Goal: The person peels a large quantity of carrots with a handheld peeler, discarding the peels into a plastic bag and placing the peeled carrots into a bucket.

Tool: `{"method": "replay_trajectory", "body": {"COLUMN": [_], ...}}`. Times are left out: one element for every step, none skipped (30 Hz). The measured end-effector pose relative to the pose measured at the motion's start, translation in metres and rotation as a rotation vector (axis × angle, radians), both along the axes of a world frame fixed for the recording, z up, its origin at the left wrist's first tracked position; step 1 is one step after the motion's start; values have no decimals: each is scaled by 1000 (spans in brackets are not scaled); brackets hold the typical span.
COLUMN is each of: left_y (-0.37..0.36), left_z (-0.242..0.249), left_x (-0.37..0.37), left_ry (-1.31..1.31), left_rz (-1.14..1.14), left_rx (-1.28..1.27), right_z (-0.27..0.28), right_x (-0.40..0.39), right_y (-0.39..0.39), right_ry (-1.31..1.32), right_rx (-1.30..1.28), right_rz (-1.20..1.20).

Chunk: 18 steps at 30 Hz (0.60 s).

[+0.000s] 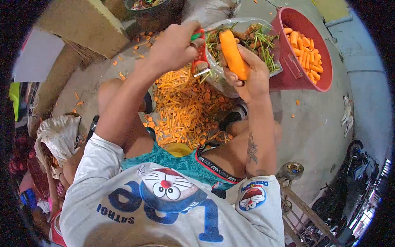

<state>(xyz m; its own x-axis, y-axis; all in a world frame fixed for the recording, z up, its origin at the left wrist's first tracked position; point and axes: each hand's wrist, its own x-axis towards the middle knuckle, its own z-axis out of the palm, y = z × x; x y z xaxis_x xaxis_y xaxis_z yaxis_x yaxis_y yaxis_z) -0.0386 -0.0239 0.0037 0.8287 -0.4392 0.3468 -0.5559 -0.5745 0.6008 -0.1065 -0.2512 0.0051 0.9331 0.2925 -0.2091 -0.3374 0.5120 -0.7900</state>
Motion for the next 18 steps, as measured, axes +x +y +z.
{"method": "replay_trajectory", "body": {"left_y": [-3, -5, -5, -5, -6, -4, 2, 5, 5, 4, 1, 0, -1, -3, -5, -7, -7, -10], "left_z": [2, 5, 16, 4, -19, -19, -17, -17, -21, -26, -31, -29, -25, -21, -17, -12, -8, -2], "left_x": [-2, -5, -12, -2, 17, 21, 30, 31, 33, 33, 34, 33, 28, 22, 18, 13, 9, 4], "left_ry": [3, 4, 31, 31, 44, 60, 279, 278, 207, 140, 137, 135, 108, 84, 80, 62, 45, 44], "left_rz": [-11, -25, -78, -79, -70, -55, -52, -30, -9, -2, -26, -37, -17, 6, 3, 9, 17, 17], "left_rx": [14, 29, 15, 13, 114, 212, 457, 443, 342, 253, 162, 169, 154, 135, 131, 104, 79, 80], "right_z": [-2, -4, -4, -3, -1, 1, 4, 10, 14, 19, 22, 24, 7, -11, -11, -9, -11, -11], "right_x": [0, 0, -1, -2, -3, -4, -8, -13, -12, -10, -11, -11, 4, 6, 7, 9, 6, 4], "right_y": [2, 4, 5, 5, 6, 7, 8, 5, 3, 15, 32, 41, 23, 8, 9, 9, 15, 15], "right_ry": [-3, -1, 3, 3, -23, -45, -44, -175, -306, -304, -204, -105, -101, -102, -128, -153, -193, -194], "right_rx": [1, -23, -49, -51, -16, 16, 8, -33, -68, -66, -23, 19, 155, 153, 101, 50, -225, -224], "right_rz": [4, -26, -59, -59, -27, 13, 30, 72, 111, 115, -148, -411, -287, -294, -227, -156, -318, -318]}}
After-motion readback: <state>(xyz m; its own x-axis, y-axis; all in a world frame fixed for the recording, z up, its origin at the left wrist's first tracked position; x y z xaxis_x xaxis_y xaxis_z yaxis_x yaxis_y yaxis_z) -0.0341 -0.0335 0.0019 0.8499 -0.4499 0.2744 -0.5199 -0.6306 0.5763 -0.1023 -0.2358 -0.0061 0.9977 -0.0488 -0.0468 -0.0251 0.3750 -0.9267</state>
